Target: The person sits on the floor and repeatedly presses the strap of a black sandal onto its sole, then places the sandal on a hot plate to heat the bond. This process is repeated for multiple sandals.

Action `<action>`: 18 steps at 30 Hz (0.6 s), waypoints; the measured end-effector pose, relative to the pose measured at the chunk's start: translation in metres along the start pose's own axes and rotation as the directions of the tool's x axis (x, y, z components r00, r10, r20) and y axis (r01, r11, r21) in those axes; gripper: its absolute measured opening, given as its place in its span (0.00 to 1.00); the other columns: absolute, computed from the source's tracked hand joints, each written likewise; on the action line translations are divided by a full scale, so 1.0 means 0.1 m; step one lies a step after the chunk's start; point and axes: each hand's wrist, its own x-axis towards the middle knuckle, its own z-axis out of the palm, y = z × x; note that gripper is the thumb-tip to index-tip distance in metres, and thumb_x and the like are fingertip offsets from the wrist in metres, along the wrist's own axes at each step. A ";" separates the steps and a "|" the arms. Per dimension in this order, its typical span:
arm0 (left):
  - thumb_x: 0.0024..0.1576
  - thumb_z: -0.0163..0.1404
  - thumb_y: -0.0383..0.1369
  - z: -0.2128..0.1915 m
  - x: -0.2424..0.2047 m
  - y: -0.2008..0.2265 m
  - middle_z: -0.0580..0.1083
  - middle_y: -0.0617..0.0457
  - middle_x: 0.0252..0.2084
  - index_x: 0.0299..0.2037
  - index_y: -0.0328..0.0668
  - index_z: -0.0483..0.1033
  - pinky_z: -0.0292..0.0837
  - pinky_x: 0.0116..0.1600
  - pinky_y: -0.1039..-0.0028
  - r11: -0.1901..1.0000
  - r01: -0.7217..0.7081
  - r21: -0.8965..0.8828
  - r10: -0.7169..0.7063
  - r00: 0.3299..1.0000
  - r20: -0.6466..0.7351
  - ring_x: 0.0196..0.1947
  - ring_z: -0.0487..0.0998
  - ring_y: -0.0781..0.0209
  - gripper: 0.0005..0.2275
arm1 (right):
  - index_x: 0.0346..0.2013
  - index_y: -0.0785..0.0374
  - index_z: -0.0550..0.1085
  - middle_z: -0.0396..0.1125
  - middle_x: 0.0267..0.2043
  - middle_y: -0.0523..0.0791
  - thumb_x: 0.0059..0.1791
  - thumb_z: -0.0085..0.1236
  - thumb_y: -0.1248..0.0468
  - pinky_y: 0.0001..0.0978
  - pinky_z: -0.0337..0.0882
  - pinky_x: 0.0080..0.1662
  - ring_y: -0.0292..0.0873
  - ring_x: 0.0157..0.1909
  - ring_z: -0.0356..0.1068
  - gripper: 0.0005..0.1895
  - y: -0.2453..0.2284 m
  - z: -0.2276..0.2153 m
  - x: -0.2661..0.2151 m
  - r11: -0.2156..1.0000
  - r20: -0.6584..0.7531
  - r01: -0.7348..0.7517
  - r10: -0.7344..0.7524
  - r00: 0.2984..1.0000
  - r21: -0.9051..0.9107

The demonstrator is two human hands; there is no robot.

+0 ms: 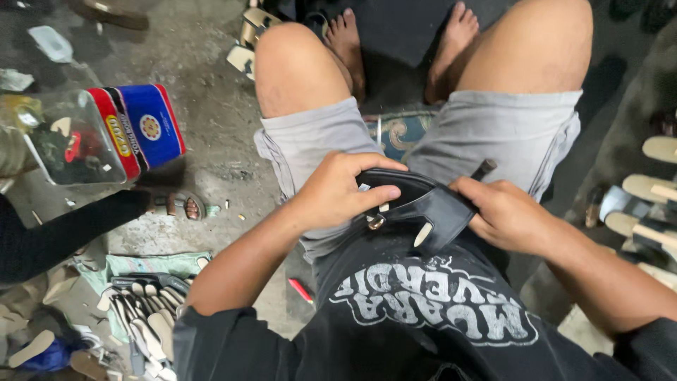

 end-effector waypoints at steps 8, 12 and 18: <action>0.54 0.61 0.31 0.13 0.00 -0.06 0.83 0.50 0.40 0.49 0.37 0.79 0.79 0.45 0.76 0.998 0.057 0.014 -0.058 0.996 0.063 0.40 0.85 0.67 0.14 | 0.46 0.63 0.70 0.72 0.27 0.56 0.46 0.55 0.64 0.53 0.71 0.34 0.63 0.33 0.74 0.14 0.06 0.11 -0.08 1.000 0.025 0.028 -0.028 0.999 -0.008; 0.55 0.62 0.31 0.13 0.09 0.00 0.84 0.51 0.39 0.49 0.38 0.81 0.79 0.45 0.76 0.996 0.029 0.081 -0.034 0.998 0.057 0.39 0.85 0.68 0.13 | 0.45 0.63 0.70 0.71 0.25 0.56 0.46 0.56 0.65 0.52 0.71 0.34 0.62 0.33 0.74 0.13 0.04 0.11 -0.07 1.000 0.031 -0.009 0.009 0.999 0.007; 0.58 0.66 0.35 -0.11 0.26 0.18 0.72 0.47 0.61 0.63 0.43 0.62 0.73 0.68 0.65 0.921 -0.204 0.331 0.298 0.918 -0.263 0.59 0.75 0.58 0.28 | 0.54 0.63 0.69 0.73 0.37 0.56 0.47 0.58 0.65 0.46 0.75 0.38 0.58 0.38 0.76 0.21 -0.30 0.04 -0.13 1.000 -0.351 -0.005 0.007 0.936 0.005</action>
